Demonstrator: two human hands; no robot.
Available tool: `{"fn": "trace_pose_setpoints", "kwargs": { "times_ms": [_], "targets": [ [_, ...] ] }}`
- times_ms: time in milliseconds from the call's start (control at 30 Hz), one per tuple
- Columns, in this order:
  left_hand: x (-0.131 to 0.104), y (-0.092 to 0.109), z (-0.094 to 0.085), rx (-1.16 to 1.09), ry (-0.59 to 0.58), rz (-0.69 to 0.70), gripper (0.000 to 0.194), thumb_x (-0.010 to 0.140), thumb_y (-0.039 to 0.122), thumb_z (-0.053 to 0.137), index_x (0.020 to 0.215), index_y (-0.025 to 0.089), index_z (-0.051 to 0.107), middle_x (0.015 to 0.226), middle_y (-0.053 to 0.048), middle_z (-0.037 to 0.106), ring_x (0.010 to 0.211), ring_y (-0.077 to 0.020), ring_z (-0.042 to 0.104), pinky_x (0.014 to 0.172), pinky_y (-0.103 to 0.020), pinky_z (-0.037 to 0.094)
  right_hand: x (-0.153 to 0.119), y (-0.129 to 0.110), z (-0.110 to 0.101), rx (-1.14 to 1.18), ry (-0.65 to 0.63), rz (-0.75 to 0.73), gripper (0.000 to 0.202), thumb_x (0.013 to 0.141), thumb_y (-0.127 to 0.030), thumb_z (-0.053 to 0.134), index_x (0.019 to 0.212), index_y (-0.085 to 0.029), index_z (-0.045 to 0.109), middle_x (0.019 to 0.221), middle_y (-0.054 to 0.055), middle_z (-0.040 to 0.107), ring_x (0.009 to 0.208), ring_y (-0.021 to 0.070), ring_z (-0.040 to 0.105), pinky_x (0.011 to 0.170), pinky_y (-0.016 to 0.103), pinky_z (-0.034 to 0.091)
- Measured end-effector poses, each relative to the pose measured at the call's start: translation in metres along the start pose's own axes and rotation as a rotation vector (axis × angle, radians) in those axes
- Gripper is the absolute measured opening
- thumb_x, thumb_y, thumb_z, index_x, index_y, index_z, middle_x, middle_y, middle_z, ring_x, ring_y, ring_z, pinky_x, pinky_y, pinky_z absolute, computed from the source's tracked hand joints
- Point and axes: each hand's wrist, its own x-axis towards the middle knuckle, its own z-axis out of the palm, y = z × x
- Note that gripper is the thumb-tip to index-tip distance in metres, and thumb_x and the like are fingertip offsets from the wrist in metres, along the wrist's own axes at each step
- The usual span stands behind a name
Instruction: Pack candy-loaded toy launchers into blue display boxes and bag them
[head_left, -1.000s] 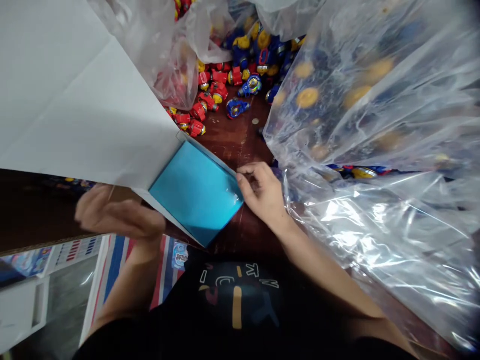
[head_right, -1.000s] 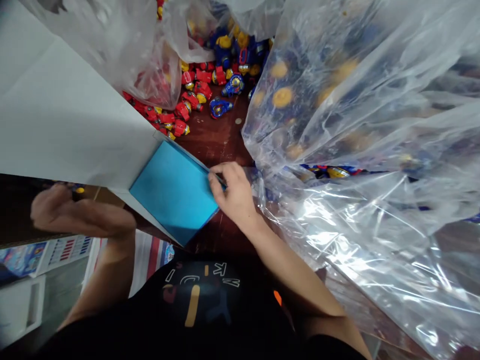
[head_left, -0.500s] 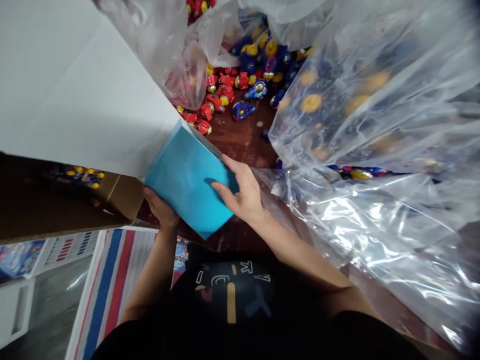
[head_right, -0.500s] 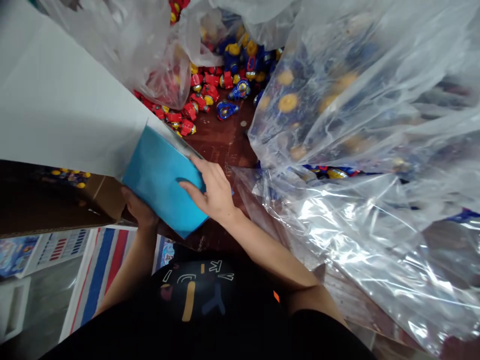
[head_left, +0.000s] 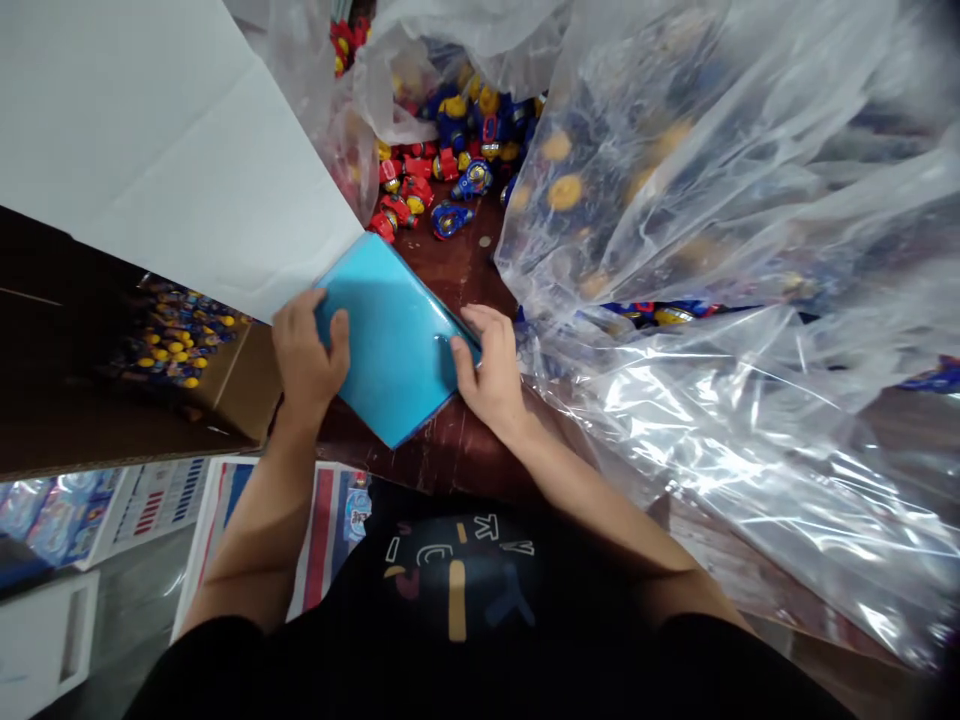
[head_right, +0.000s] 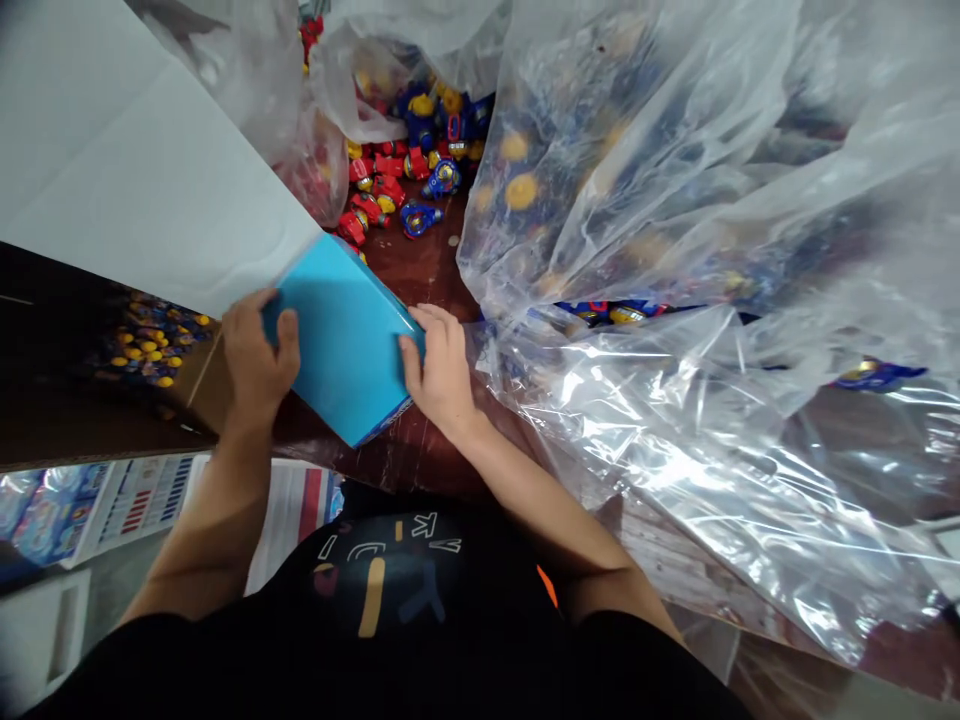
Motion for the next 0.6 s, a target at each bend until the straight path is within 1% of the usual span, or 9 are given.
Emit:
{"fn": "trace_pose_setpoints", "kwargs": {
  "times_ms": [67, 133, 200, 267, 367, 433, 467, 533, 600],
  "targets": [
    [0.034, -0.001, 0.007, 0.115, -0.072, -0.074, 0.066, 0.109, 0.061, 0.046, 0.149, 0.012, 0.064, 0.151, -0.026, 0.062, 0.144, -0.0424, 0.054, 0.127, -0.061, 0.036, 0.0, 0.01, -0.01, 0.015, -0.011, 0.066, 0.039, 0.113, -0.029, 0.043, 0.15, -0.022, 0.053, 0.146, 0.015, 0.062, 0.143, 0.0279, 0.058, 0.123, 0.058, 0.052],
    [0.061, -0.002, 0.011, 0.249, -0.143, -0.134, 0.076, 0.105, 0.068, 0.048, 0.153, 0.01, 0.062, 0.15, -0.028, 0.063, 0.143, -0.0468, 0.051, 0.124, -0.065, 0.036, -0.006, 0.02, -0.018, 0.02, -0.017, 0.098, 0.042, 0.112, -0.029, 0.04, 0.152, -0.021, 0.051, 0.145, 0.016, 0.062, 0.139, 0.0284, 0.06, 0.12, 0.058, 0.053],
    [0.081, -0.001, 0.01, 0.367, -0.262, -0.151, 0.079, 0.103, 0.074, 0.046, 0.142, 0.008, 0.069, 0.136, -0.029, 0.069, 0.137, -0.0493, 0.052, 0.119, -0.066, 0.039, -0.016, 0.027, -0.021, 0.027, -0.068, 0.122, 0.047, 0.109, -0.038, 0.053, 0.153, -0.02, 0.051, 0.142, 0.017, 0.063, 0.134, 0.0309, 0.062, 0.117, 0.059, 0.055],
    [0.092, 0.002, 0.006, 0.461, -0.401, -0.126, 0.079, 0.1, 0.079, 0.044, 0.12, 0.009, 0.077, 0.12, -0.028, 0.073, 0.131, -0.049, 0.055, 0.116, -0.064, 0.041, -0.025, 0.033, -0.019, 0.034, -0.144, 0.137, 0.066, 0.099, -0.049, 0.074, 0.154, -0.019, 0.053, 0.143, 0.018, 0.064, 0.133, 0.035, 0.063, 0.117, 0.061, 0.055],
    [0.094, 0.011, -0.008, 0.455, -0.533, -0.125, 0.073, 0.097, 0.083, 0.047, 0.099, 0.014, 0.074, 0.107, -0.022, 0.073, 0.114, -0.0412, 0.063, 0.109, -0.054, 0.049, -0.037, 0.039, -0.011, 0.039, -0.232, 0.153, 0.086, 0.086, -0.051, 0.09, 0.157, -0.019, 0.052, 0.146, 0.02, 0.064, 0.138, 0.0395, 0.062, 0.119, 0.063, 0.054],
    [0.085, 0.022, -0.025, 0.39, -0.503, -0.159, 0.068, 0.094, 0.083, 0.054, 0.099, 0.018, 0.071, 0.104, -0.016, 0.072, 0.102, -0.0353, 0.066, 0.099, -0.047, 0.054, -0.041, 0.041, -0.007, 0.043, -0.245, 0.165, 0.092, 0.084, -0.05, 0.092, 0.16, -0.019, 0.049, 0.149, 0.02, 0.063, 0.141, 0.0399, 0.061, 0.12, 0.064, 0.053],
    [0.078, 0.029, -0.035, 0.365, -0.445, -0.167, 0.067, 0.093, 0.084, 0.058, 0.101, 0.019, 0.071, 0.104, -0.014, 0.072, 0.098, -0.0334, 0.067, 0.095, -0.046, 0.055, -0.042, 0.042, -0.006, 0.045, -0.239, 0.167, 0.095, 0.083, -0.05, 0.093, 0.16, -0.019, 0.047, 0.15, 0.021, 0.062, 0.141, 0.0397, 0.061, 0.121, 0.064, 0.053],
    [0.06, 0.045, -0.056, 0.34, -0.274, -0.15, 0.07, 0.087, 0.088, 0.065, 0.105, 0.021, 0.072, 0.104, -0.011, 0.073, 0.097, -0.0329, 0.068, 0.094, -0.046, 0.056, -0.043, 0.043, -0.005, 0.055, -0.207, 0.163, 0.1, 0.08, -0.053, 0.096, 0.159, -0.019, 0.046, 0.151, 0.021, 0.06, 0.143, 0.0388, 0.06, 0.123, 0.063, 0.051],
    [0.04, 0.061, -0.077, 0.31, -0.101, -0.115, 0.077, 0.081, 0.094, 0.069, 0.107, 0.022, 0.073, 0.105, -0.01, 0.075, 0.103, -0.0358, 0.07, 0.098, -0.051, 0.056, -0.043, 0.043, -0.004, 0.073, -0.165, 0.148, 0.096, 0.079, -0.055, 0.096, 0.154, -0.018, 0.048, 0.148, 0.021, 0.061, 0.142, 0.0372, 0.061, 0.122, 0.06, 0.053]
  ]
}}
